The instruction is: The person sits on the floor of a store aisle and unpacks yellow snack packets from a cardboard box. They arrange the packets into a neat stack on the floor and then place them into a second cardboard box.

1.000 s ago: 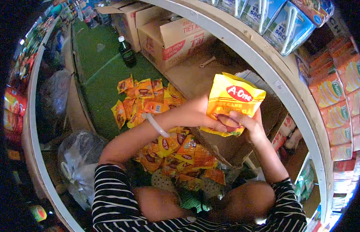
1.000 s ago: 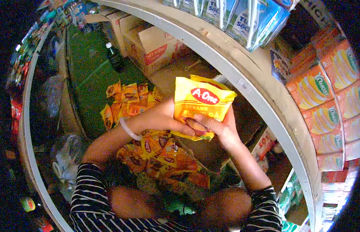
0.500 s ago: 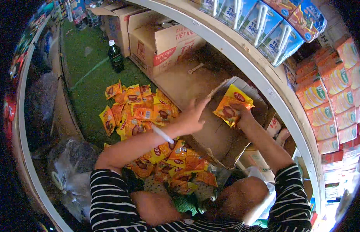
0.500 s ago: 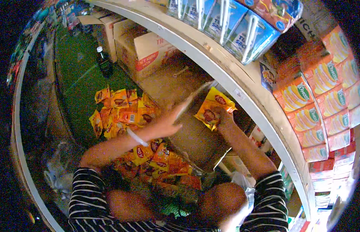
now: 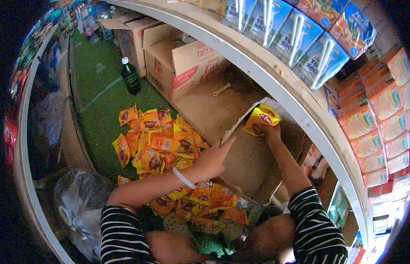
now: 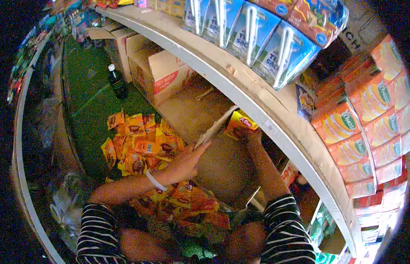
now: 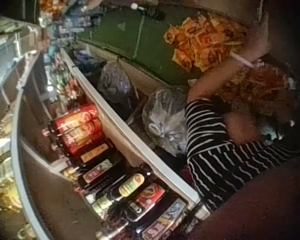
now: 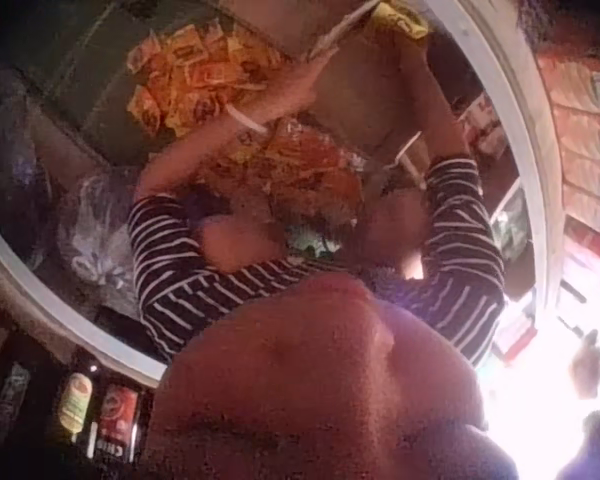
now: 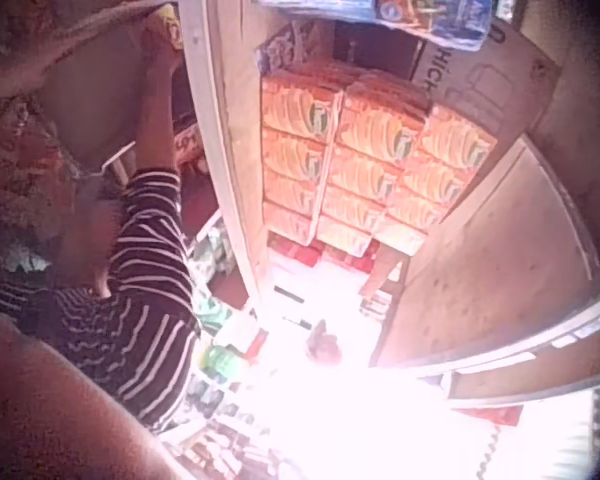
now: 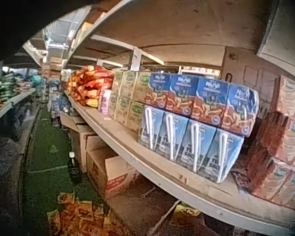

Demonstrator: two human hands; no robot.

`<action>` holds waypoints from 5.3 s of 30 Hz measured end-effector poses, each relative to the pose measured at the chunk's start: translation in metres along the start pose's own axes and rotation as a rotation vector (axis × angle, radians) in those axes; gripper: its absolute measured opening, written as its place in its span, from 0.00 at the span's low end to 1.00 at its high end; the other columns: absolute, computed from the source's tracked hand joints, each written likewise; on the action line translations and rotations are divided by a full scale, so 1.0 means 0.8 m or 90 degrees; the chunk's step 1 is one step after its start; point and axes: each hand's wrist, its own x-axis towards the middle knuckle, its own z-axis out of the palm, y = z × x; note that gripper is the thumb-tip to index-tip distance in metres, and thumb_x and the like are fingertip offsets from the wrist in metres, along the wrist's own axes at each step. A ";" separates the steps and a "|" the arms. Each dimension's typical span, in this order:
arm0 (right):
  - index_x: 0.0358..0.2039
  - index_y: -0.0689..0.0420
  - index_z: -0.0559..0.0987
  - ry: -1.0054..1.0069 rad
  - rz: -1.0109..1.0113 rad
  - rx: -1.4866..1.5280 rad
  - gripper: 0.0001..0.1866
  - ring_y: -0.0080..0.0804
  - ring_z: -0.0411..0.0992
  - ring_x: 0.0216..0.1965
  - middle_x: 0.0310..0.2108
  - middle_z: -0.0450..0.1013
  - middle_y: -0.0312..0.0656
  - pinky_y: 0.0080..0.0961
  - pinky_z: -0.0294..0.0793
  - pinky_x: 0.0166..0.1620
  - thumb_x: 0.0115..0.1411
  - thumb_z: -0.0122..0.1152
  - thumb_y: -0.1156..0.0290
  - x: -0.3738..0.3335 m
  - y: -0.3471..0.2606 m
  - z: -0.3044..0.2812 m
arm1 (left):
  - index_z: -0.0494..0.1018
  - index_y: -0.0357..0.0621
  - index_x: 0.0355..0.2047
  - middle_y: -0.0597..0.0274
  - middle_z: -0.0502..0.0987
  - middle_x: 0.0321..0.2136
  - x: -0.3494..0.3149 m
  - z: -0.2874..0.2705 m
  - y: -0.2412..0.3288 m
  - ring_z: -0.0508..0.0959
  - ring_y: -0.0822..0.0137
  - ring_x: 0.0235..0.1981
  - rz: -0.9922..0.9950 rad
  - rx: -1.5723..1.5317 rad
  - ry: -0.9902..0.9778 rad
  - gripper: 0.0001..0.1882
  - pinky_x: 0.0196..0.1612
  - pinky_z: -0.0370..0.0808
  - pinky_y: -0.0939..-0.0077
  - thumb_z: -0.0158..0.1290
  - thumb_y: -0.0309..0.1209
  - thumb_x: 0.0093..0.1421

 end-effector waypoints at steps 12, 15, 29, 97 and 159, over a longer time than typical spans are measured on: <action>0.45 0.59 0.70 -0.053 0.251 0.333 0.21 0.34 0.75 0.35 0.37 0.74 0.42 0.26 0.78 0.35 0.50 0.65 0.72 -0.019 -0.018 0.046 | 0.49 0.50 0.62 0.33 0.64 0.46 0.012 0.007 -0.005 0.73 0.40 0.39 -0.049 0.034 -0.029 0.42 0.39 0.72 0.52 0.50 0.23 0.45; 0.44 0.60 0.70 -0.028 0.228 0.320 0.20 0.34 0.75 0.35 0.35 0.74 0.41 0.25 0.77 0.35 0.51 0.64 0.71 -0.029 -0.026 0.066 | 0.49 0.52 0.62 0.35 0.63 0.46 0.007 -0.002 -0.001 0.73 0.40 0.40 -0.097 0.059 -0.064 0.42 0.39 0.73 0.52 0.50 0.24 0.45; 0.51 0.53 0.65 0.097 0.106 0.171 0.25 0.35 0.73 0.41 0.45 0.69 0.40 0.30 0.79 0.39 0.56 0.61 0.59 0.014 0.028 0.012 | 0.35 0.62 0.65 0.30 0.63 0.47 0.034 0.017 0.004 0.72 0.37 0.40 0.033 0.024 -0.073 0.50 0.43 0.71 0.54 0.49 0.20 0.46; 0.58 0.59 0.59 -0.492 0.500 0.400 0.28 0.43 0.67 0.52 0.53 0.66 0.47 0.43 0.64 0.57 0.63 0.43 0.54 -0.171 -0.172 0.240 | 0.75 0.49 0.22 0.63 0.80 0.36 -0.157 -0.187 -0.040 0.75 0.58 0.49 0.180 0.173 0.534 0.06 0.56 0.63 0.62 0.53 0.32 0.55; 0.59 0.59 0.58 -0.517 0.504 0.351 0.33 0.46 0.65 0.54 0.56 0.62 0.49 0.45 0.61 0.58 0.63 0.36 0.46 -0.206 -0.196 0.253 | 0.72 0.43 0.34 0.65 0.74 0.28 -0.129 -0.130 -0.087 0.72 0.69 0.25 -0.041 -0.335 0.438 0.09 0.30 0.70 0.81 0.53 0.35 0.58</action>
